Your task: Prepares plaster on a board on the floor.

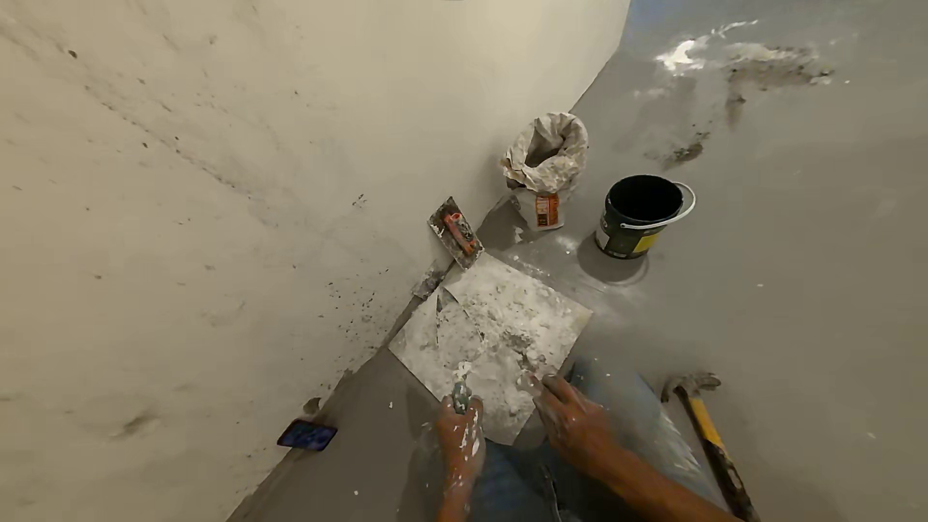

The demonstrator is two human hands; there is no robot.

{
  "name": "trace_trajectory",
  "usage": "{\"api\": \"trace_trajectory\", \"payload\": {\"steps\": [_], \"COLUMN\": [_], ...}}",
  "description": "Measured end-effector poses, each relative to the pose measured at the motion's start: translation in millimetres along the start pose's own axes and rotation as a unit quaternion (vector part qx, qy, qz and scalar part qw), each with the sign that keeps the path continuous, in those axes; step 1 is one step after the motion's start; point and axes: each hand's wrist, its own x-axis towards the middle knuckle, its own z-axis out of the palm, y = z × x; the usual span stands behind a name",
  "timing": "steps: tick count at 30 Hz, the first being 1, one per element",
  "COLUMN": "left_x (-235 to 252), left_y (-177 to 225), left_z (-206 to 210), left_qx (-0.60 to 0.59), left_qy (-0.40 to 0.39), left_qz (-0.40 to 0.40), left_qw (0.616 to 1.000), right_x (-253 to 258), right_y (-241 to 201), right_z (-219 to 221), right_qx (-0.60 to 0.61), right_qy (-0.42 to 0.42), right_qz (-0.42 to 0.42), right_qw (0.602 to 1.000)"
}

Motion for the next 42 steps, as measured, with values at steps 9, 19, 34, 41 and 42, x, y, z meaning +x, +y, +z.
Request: {"api": "trace_trajectory", "payload": {"steps": [9,19,34,41,42], "left_x": [6.2,22.0,-1.1,-23.5,-23.5], "left_y": [0.7,-4.4,-36.9,-19.6,-19.8], "left_z": [-12.1,-26.8,-58.3,-29.0,-28.0], "left_qx": [0.186,0.013,-0.599,-0.633,-0.643], "left_qy": [-0.124,-0.106,-0.445,-0.498,-0.495], "left_qz": [0.051,0.006,-0.153,-0.174,-0.167], "left_qw": [0.973,0.994,0.648,0.567,0.560], "right_x": [34.8,25.7,40.9,58.5,61.2], "right_y": [35.0,55.7,56.5,45.5,48.6], "right_z": [-27.0,3.2,0.1,16.6,17.0], "right_qx": [0.057,0.230,0.696,0.717,0.707], "right_qy": [-0.174,-0.087,-0.266,-0.246,-0.249], "right_qz": [-0.013,0.018,0.303,0.262,0.258], "right_qw": [0.983,0.969,0.595,0.597,0.610]}}
